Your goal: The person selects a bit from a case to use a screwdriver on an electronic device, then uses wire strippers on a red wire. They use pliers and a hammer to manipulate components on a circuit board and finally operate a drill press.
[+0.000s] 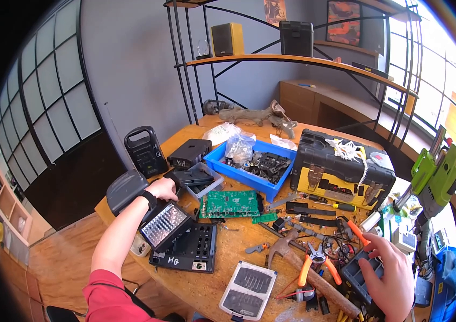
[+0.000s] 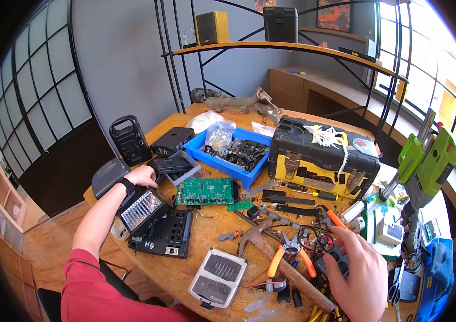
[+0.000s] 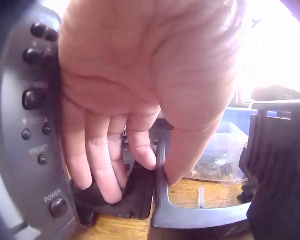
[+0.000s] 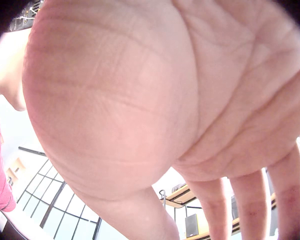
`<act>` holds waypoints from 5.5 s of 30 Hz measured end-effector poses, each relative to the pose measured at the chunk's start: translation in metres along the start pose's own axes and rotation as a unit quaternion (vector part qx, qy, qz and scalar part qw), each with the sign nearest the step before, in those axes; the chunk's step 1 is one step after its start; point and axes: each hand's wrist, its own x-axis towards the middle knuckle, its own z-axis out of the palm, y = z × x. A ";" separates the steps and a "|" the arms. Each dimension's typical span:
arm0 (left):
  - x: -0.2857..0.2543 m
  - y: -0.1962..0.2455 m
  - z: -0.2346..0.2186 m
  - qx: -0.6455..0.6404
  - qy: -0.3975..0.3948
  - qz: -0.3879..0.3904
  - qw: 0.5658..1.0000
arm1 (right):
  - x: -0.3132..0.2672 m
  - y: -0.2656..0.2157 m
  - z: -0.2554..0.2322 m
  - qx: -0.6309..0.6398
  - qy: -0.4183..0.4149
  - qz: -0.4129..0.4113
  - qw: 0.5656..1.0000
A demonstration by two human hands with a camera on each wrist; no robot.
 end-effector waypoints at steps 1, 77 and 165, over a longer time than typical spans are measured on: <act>0.000 -0.002 0.000 -0.001 -0.001 -0.001 1.000 | 0.000 0.000 0.000 -0.003 -0.003 0.002 1.000; -0.195 0.194 0.070 -0.342 0.023 0.425 0.838 | 0.027 -0.030 0.106 -0.006 -0.138 -0.158 0.978; -0.110 0.180 0.081 -0.097 0.128 0.418 0.894 | -0.197 0.287 -0.033 -0.288 0.213 0.488 0.795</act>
